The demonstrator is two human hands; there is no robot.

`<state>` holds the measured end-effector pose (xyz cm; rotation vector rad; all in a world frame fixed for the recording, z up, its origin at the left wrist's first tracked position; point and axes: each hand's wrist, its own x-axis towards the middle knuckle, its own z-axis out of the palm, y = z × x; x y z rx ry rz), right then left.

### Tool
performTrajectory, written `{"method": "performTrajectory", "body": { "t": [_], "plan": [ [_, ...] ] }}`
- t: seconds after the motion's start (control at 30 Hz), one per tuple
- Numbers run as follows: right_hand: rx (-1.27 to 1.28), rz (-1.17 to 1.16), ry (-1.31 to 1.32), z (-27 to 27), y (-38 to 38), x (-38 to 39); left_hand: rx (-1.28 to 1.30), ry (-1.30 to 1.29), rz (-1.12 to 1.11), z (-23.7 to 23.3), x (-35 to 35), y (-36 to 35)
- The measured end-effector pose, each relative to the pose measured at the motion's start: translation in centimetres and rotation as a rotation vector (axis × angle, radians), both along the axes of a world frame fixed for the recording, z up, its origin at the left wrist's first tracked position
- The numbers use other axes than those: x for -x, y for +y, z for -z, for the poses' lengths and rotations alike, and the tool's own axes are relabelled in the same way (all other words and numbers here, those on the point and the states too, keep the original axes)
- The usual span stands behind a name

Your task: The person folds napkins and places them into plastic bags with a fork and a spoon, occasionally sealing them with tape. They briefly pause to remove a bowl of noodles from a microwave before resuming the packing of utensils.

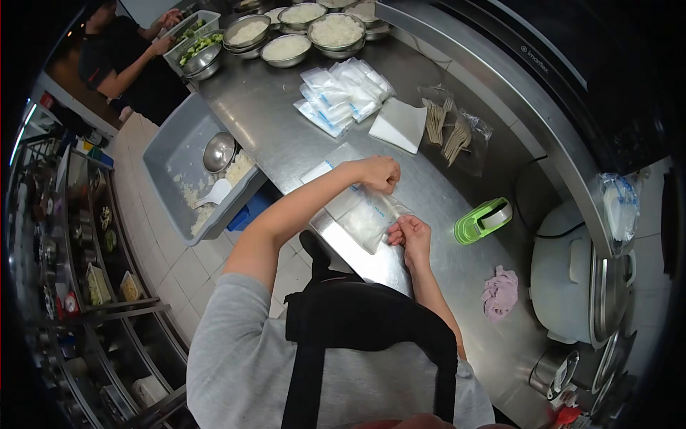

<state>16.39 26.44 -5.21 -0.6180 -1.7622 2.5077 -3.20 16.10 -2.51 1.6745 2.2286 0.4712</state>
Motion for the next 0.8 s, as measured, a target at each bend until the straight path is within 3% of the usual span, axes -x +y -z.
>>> {"method": "performTrajectory", "body": {
  "t": [0.07, 0.13, 0.23, 0.33, 0.43, 0.53, 0.7, 0.8],
  "plan": [
    [-0.006, 0.008, -0.004, -0.4, 0.0, 0.1, 0.144, -0.100, 0.068, -0.5, 0.9, 0.1],
    [0.013, -0.041, 0.012, -0.7, 0.4, 0.5, 0.160, -0.421, 0.085, -0.6, 1.8, -0.1],
    [-0.074, -0.096, -0.016, -0.5, 1.0, 1.3, 0.050, -0.416, 0.000, -1.0, 1.9, -0.9],
    [-0.074, -0.086, -0.070, 0.5, 1.0, 1.3, 0.114, -0.303, 0.010, 2.5, 3.6, -0.5],
    [-0.027, -0.019, -0.099, 1.6, 0.2, 1.1, 0.162, -0.200, -0.079, 0.3, 1.9, -0.9],
    [-0.017, 0.009, -0.031, 0.3, -0.6, 1.8, 0.100, -0.277, 0.000, -0.2, 2.0, -1.3],
    [-0.253, -0.149, 0.070, -3.6, -0.3, 4.0, -0.084, -0.309, -0.085, -5.4, 2.2, -3.5],
    [-0.405, -0.210, 0.126, -6.9, -0.3, 5.4, -0.305, -0.178, -0.141, -10.1, 1.3, -5.7]
  ]
}}
